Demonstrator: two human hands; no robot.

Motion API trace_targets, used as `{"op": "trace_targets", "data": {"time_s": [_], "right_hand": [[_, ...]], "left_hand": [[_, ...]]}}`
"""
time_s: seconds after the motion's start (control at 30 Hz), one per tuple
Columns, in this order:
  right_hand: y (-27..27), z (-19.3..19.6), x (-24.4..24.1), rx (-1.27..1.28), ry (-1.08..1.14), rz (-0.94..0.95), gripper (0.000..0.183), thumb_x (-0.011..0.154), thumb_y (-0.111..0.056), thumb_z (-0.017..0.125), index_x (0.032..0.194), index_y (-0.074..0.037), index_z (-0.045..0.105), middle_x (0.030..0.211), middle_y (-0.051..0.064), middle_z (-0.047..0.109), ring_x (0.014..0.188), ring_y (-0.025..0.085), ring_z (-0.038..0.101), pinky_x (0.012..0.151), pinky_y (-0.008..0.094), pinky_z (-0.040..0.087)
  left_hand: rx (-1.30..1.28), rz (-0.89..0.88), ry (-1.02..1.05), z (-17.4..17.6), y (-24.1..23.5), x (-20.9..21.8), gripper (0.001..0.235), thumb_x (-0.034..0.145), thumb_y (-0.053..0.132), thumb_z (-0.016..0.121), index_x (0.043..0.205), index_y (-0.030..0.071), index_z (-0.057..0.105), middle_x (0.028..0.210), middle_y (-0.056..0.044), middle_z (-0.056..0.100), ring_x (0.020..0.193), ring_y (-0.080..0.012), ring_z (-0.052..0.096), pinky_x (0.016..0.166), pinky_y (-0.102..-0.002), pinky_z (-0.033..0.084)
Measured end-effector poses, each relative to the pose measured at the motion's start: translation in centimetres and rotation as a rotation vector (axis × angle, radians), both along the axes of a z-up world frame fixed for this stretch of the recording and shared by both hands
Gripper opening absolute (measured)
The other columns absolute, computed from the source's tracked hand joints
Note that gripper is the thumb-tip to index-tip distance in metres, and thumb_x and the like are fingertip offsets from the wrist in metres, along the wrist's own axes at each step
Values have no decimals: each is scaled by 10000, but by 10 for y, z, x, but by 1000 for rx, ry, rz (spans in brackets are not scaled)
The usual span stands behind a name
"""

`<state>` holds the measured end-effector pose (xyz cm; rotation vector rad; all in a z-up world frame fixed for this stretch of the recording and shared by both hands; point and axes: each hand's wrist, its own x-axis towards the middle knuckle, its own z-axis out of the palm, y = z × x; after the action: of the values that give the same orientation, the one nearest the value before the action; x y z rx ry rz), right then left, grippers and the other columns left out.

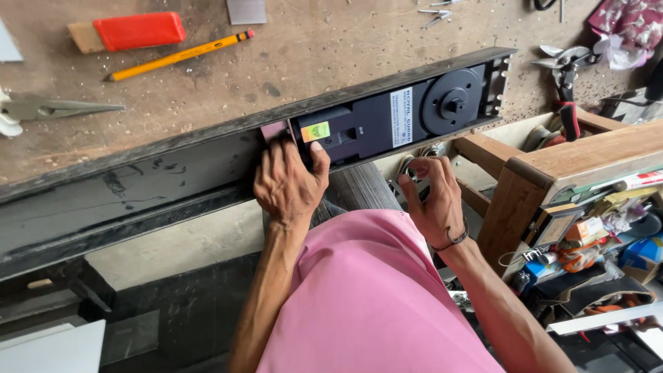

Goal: Assembling a motor unit into a metal frame using a power drill and other hand tools.

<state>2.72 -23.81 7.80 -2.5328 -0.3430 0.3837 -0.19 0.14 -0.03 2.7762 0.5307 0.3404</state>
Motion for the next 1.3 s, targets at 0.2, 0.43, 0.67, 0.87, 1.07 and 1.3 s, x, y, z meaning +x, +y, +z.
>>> {"op": "trace_targets", "data": {"time_s": [0.2,0.43,0.67,0.87,1.07,1.3], "right_hand": [[-26,-2,-4,-33,-23,-48,231,1010,-224,714,1136,-47,636,939,112,549,868,341,680,777,450,554],[-98,-22,16,-77,-194,-173,489,1061,-305,702,1362,47,543,1082,205,552,976,358,607,715,420,552],[-127,-30,65,94,-101,-221,504,1113,-253,667,1413,125,522,1201,325,576,1112,465,632,790,514,587],[-133,-48,75,195,-65,-220,359,1054,-120,684,1385,12,640,1090,237,632,1017,429,674,771,475,593],[-131,-40,85,179,42,-282,306,1110,-237,598,1364,-86,680,1088,178,678,1019,387,699,818,494,589],[-124,-21,105,112,-24,-154,541,938,-399,804,1256,20,681,1005,196,676,922,380,707,814,467,587]], "left_hand": [[-14,-43,18,4,3,-2,356,964,406,538,771,112,597,691,-39,482,620,-271,608,523,-366,485],[-201,-218,229,7,20,-12,511,1043,473,554,831,13,622,715,-151,574,689,-376,672,560,-491,533],[-196,-372,299,15,44,0,586,1056,571,556,737,80,594,647,-120,585,638,-362,680,561,-441,535],[-255,-406,277,5,50,-3,586,1055,577,556,717,99,567,626,-116,561,635,-366,668,566,-427,531],[-297,-465,291,10,57,-1,614,992,657,600,720,108,553,618,-87,543,613,-330,659,579,-387,534],[-344,-411,381,15,52,4,647,974,690,597,706,104,537,602,-88,528,592,-337,642,587,-402,525]]}}
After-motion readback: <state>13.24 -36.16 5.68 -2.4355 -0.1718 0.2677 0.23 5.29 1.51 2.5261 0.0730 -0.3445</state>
